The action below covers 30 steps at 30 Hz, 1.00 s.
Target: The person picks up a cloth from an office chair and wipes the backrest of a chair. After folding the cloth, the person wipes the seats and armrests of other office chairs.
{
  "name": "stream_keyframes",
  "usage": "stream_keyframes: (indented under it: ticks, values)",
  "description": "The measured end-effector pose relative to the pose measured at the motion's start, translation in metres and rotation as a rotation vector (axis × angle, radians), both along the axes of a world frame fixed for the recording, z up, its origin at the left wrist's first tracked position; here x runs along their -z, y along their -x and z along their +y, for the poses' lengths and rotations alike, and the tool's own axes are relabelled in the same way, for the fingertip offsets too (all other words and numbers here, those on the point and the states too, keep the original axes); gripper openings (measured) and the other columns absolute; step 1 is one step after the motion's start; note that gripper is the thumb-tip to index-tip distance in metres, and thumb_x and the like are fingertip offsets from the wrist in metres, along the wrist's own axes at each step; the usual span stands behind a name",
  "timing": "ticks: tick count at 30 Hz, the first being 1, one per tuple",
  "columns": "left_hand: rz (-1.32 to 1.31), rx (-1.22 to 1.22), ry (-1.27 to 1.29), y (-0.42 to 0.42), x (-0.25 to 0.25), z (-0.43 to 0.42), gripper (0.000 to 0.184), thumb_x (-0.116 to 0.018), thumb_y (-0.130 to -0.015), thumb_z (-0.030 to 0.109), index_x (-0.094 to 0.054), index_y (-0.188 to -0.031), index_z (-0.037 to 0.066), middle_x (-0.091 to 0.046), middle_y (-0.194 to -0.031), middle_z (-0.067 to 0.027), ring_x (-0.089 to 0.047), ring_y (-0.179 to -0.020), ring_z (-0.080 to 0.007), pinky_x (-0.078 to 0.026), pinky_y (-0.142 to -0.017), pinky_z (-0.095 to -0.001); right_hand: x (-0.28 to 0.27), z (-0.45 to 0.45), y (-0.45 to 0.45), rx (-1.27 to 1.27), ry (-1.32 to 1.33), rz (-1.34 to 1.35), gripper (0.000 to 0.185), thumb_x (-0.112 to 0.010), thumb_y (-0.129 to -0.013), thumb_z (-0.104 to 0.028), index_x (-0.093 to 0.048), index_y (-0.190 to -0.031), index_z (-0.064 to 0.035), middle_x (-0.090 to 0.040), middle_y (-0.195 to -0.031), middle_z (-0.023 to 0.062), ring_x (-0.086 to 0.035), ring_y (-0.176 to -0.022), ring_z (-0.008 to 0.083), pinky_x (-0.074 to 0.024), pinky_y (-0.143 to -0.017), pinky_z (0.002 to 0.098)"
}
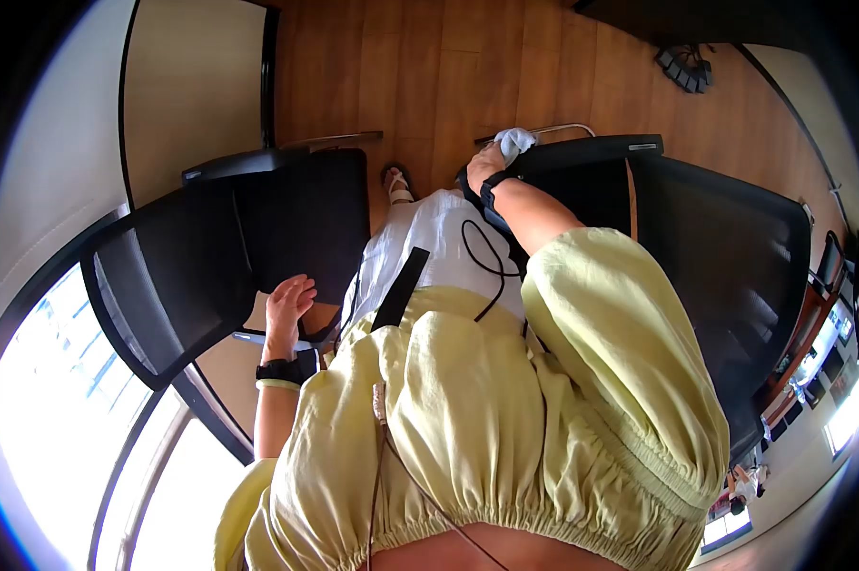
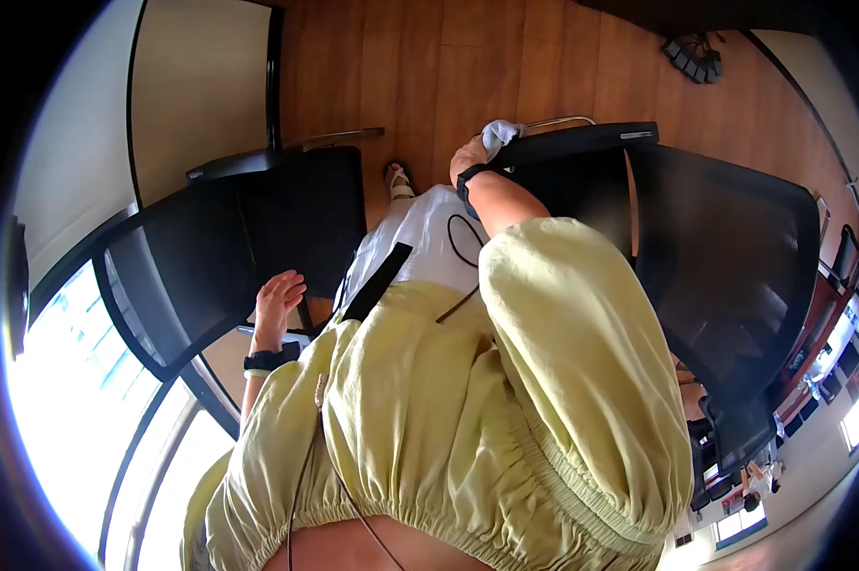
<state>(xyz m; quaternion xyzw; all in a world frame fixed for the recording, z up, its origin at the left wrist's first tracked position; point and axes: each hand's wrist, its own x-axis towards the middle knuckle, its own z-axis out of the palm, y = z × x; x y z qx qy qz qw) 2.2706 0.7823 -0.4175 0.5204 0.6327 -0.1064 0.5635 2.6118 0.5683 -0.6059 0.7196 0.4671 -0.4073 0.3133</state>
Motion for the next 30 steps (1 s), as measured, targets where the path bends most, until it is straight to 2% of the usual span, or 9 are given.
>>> stream_keyframes:
  ticks: [3,7,10,14,19,20,24,26,30]
  values:
    - [-0.007,-0.037,0.046,-0.006,0.005,-0.002,0.028,-0.057,-0.095,0.023,-0.063,-0.114,0.004,-0.069,-0.105,-0.0097,-0.066,-0.09,-0.0156,-0.052,-0.079,-0.0268,0.003,-0.012,-0.001,0.014,-0.119,-0.045,0.037,-0.05,-0.092,-0.024,-0.063,-0.125,-0.0135,-0.054,-0.137,0.0075,-0.041,-0.133,0.032,-0.0202,-0.107,0.0552]
    - [-0.023,0.016,0.03,-0.016,0.006,-0.002,0.027,-0.057,-0.095,0.022,-0.063,-0.114,0.004,-0.069,-0.105,-0.0098,-0.066,-0.09,-0.0153,-0.052,-0.078,-0.0263,-0.033,-0.067,-0.015,-0.048,-0.66,-0.108,0.021,-0.055,-0.082,-0.018,-0.075,-0.087,-0.0152,-0.066,-0.101,-0.0033,-0.054,-0.108,0.0156,-0.0319,-0.092,0.0383]
    - [-0.056,0.059,0.015,-0.022,0.005,0.0,0.028,-0.056,-0.095,0.023,-0.063,-0.114,0.004,-0.069,-0.105,-0.0095,-0.066,-0.089,-0.0153,-0.052,-0.078,-0.0261,-0.057,-0.12,-0.041,0.134,-0.986,-0.113,0.024,-0.057,-0.076,-0.005,-0.072,-0.094,-0.0091,-0.062,-0.112,0.0031,-0.052,-0.113,0.0202,-0.039,-0.092,0.036]
    - [-0.08,0.091,0.012,-0.026,0.01,0.005,0.027,-0.055,-0.096,0.023,-0.064,-0.114,0.004,-0.069,-0.105,-0.0091,-0.066,-0.09,-0.0155,-0.052,-0.078,-0.0264,-0.058,-0.204,-0.113,0.921,-1.04,-0.346,0.024,-0.054,-0.082,-0.007,-0.071,-0.098,-0.0103,-0.062,-0.111,0.0079,-0.057,-0.104,0.0308,-0.0475,-0.084,0.0392]
    - [-0.066,0.16,0.023,-0.023,0.013,0.007,0.027,-0.055,-0.096,0.024,-0.063,-0.114,0.005,-0.069,-0.106,-0.0094,-0.066,-0.091,-0.0166,-0.051,-0.079,-0.0282,-0.069,-0.229,-0.158,0.615,-0.884,-0.758,0.019,-0.065,-0.073,-0.009,-0.07,-0.091,-0.0042,-0.063,-0.103,0.0135,-0.057,-0.097,0.0368,-0.0469,-0.085,0.044]
    - [-0.054,0.174,0.029,-0.022,0.014,0.006,0.028,-0.054,-0.096,0.024,-0.063,-0.114,0.005,-0.068,-0.106,-0.0095,-0.066,-0.091,-0.0169,-0.051,-0.08,-0.0286,-0.069,-0.209,-0.146,0.768,-0.879,-0.781,0.019,-0.068,-0.07,-0.009,-0.069,-0.088,-0.0009,-0.063,-0.102,0.0149,-0.056,-0.1,0.0358,-0.0457,-0.087,0.0441]
    - [-0.055,0.23,0.019,-0.029,0.007,0.003,0.028,-0.053,-0.097,0.024,-0.062,-0.115,0.005,-0.068,-0.108,-0.01,-0.066,-0.091,-0.0176,-0.051,-0.08,-0.0299,-0.043,-0.114,-0.037,1.1,-1.227,-0.476,0.008,-0.061,-0.071,-0.002,-0.066,-0.074,-0.0069,-0.057,-0.103,0.0168,-0.049,-0.102,0.0369,-0.0384,-0.089,0.044]
    - [-0.035,0.226,0.009,-0.034,0.006,0.0,0.027,-0.053,-0.097,0.023,-0.063,-0.114,0.005,-0.068,-0.107,-0.0098,-0.066,-0.092,-0.0175,-0.051,-0.081,-0.0302,-0.019,-0.07,0.018,1.068,-1.399,-0.319,0.017,-0.065,-0.062,-0.002,-0.064,-0.054,-0.0167,-0.057,-0.095,0.0117,-0.05,-0.098,0.0349,-0.0375,-0.086,0.0432]
    - [-0.017,0.28,-0.022,-0.039,0.0,0.007,0.025,-0.052,-0.097,0.021,-0.064,-0.113,0.005,-0.069,-0.106,-0.0093,-0.066,-0.091,-0.0169,-0.051,-0.081,-0.0296,-0.026,-0.055,0.037,0.937,-1.423,-0.028,0.016,-0.069,-0.062,-0.002,-0.066,-0.056,-0.0166,-0.059,-0.089,0.0057,-0.052,-0.094,0.0312,-0.043,-0.083,0.0384]
